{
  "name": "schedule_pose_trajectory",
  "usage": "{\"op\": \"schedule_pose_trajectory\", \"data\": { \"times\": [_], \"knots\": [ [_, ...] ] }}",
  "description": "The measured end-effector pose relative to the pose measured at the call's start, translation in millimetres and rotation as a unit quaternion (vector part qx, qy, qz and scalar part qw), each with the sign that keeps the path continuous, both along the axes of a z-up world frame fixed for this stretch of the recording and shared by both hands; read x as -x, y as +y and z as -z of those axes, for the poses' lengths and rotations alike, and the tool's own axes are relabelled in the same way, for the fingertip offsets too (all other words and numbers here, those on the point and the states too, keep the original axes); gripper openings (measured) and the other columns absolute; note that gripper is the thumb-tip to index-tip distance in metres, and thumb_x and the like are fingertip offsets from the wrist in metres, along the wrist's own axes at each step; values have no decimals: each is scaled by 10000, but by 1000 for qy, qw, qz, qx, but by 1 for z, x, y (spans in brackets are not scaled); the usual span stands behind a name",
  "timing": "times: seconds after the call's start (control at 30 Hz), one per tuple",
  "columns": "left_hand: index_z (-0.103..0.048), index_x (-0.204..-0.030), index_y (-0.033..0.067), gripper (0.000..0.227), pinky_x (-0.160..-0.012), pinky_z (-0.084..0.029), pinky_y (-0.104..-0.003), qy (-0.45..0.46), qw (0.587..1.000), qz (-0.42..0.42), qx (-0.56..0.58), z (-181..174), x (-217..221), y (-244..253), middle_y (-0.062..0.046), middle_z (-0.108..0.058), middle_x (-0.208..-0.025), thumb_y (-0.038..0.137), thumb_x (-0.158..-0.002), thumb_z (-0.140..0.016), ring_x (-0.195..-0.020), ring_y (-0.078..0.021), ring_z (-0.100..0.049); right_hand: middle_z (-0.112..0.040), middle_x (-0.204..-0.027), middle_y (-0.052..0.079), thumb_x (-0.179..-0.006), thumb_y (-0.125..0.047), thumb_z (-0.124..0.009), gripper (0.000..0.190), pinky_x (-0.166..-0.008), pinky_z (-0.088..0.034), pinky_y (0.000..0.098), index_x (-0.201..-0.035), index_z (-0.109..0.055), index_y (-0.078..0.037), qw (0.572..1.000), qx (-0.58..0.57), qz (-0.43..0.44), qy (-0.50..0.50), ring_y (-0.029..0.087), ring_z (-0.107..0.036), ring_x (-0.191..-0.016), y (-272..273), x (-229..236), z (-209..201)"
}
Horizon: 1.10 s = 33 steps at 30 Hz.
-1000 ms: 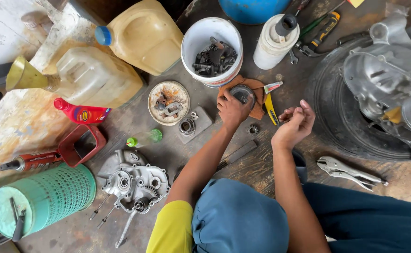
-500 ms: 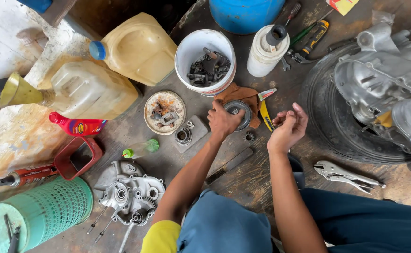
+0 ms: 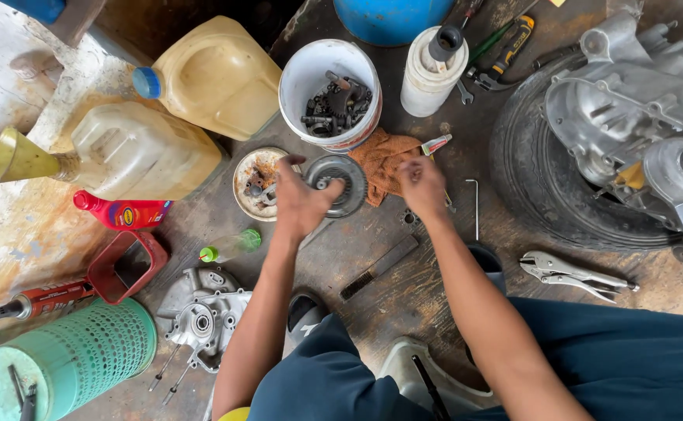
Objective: The person pours liquid from a bottle into a red container, then wipes their hands with a cloth. They then pick up a metal engine casing and begin assembling it with other parts, fitting pieces together by hand.
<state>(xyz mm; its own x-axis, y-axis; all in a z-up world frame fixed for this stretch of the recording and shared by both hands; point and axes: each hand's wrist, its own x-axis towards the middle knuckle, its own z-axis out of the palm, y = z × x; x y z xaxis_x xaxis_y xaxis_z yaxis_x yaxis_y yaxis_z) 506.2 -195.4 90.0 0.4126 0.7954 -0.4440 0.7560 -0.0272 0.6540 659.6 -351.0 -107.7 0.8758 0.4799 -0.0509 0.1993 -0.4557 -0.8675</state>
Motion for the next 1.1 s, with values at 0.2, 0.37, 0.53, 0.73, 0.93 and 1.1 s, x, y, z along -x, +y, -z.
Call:
{"op": "schedule_pose_trajectory", "data": {
  "times": [0.2,0.37,0.53,0.73,0.93,1.1],
  "knots": [
    [-397,-1313,150,808,-1079,-447,-551,-25,1000,-3,-16,-10,29,23,-267,-588,-1192,428,-705,-852,-1222,-488,-584,-447,-1175,110,-745,-524,-841,627,-873,-444,528,-1250,-628,-221,926,264,-206,-175,369,-482,-1097,43,18,16],
    [-387,-1312,135,819,-1078,-445,-555,-32,999,-6,-9,-7,40,23,-274,-590,-1194,428,-706,-853,-1226,-485,-583,-465,-995,37,-832,-164,-662,109,-818,-432,495,-927,-616,-192,973,55,-70,-213,325,-501,-899,37,10,-34],
    [-394,-1311,120,803,-1058,-455,-556,-65,998,-14,-7,-10,38,29,-264,-585,-1183,430,-725,-849,-1202,-475,-599,-607,-1061,171,-796,5,-567,193,-907,-444,440,-969,-600,-73,966,-203,8,-162,378,-578,-1000,13,-15,-88],
    [-389,-1324,151,805,-1054,-464,-523,-74,996,-50,7,-28,39,18,-228,-603,-1172,435,-726,-846,-1187,-416,-629,-584,-874,67,-915,-130,-474,78,-879,-532,321,-900,-550,-128,876,-438,164,115,176,-594,-883,8,-1,-184],
    [-392,-1353,127,788,-1078,-447,-502,-92,992,-75,36,-40,26,24,-255,-628,-1181,423,-754,-809,-1202,-413,-626,-676,-1033,75,-929,-245,-597,215,-1002,-516,444,-1008,-735,-100,778,-457,337,269,222,-614,-1004,17,10,-183],
    [-409,-1306,144,777,-1131,-393,-554,-50,997,-57,-7,-29,6,38,-296,-619,-1230,462,-739,-835,-1249,-470,-596,-753,-1117,111,-893,-418,-671,340,-939,-569,415,-1029,-765,-121,770,-404,342,356,261,-699,-1015,12,18,-169]
  ]
}}
